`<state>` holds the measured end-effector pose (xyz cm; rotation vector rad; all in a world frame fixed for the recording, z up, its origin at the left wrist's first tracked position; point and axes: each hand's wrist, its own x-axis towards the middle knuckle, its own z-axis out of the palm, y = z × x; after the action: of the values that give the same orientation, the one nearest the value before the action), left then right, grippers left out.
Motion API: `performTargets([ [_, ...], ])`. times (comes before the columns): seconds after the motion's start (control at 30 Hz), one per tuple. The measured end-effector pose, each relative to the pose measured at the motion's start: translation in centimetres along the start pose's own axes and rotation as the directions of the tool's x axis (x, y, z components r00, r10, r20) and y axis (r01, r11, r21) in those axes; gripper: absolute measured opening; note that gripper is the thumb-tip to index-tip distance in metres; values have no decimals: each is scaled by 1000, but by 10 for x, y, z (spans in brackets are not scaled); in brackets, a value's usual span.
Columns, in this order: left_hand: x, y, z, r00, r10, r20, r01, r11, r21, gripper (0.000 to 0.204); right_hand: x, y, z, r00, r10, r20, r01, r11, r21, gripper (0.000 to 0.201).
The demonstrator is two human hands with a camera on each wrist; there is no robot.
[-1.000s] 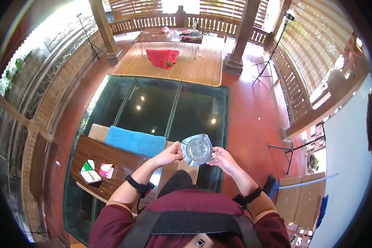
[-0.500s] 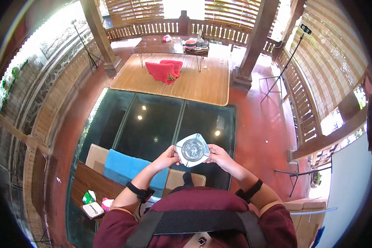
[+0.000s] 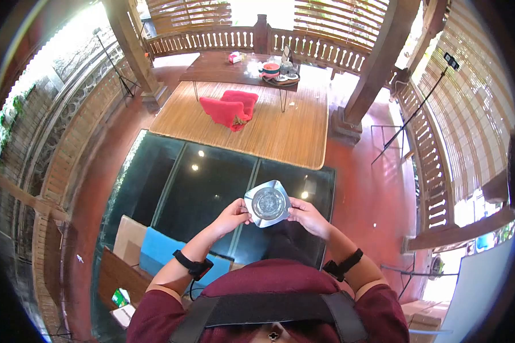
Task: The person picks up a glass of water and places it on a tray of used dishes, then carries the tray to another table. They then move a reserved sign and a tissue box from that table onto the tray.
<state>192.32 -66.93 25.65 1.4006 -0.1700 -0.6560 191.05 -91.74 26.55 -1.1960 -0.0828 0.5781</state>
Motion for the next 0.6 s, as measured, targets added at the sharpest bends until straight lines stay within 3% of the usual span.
performTargets([
  [0.07,39,13,-6,1000,10,6,-10,1000,5,14,31,-2,-37,1000,-12,25,12,1000,3,37],
  [0.2,121,37,-23,999,-39,-5,39,999,16,15,83,-46,-91,1000,3,25,2,982,-188,34],
  [0.43,241,73,-40,996,-77,-52,77,997,11,16,164,-105,-172,988,40,-150,-57,992,-113,30],
  [0.6,311,88,-63,984,-150,-94,151,989,0,17,224,-114,-220,980,131,-151,-124,991,57,31],
])
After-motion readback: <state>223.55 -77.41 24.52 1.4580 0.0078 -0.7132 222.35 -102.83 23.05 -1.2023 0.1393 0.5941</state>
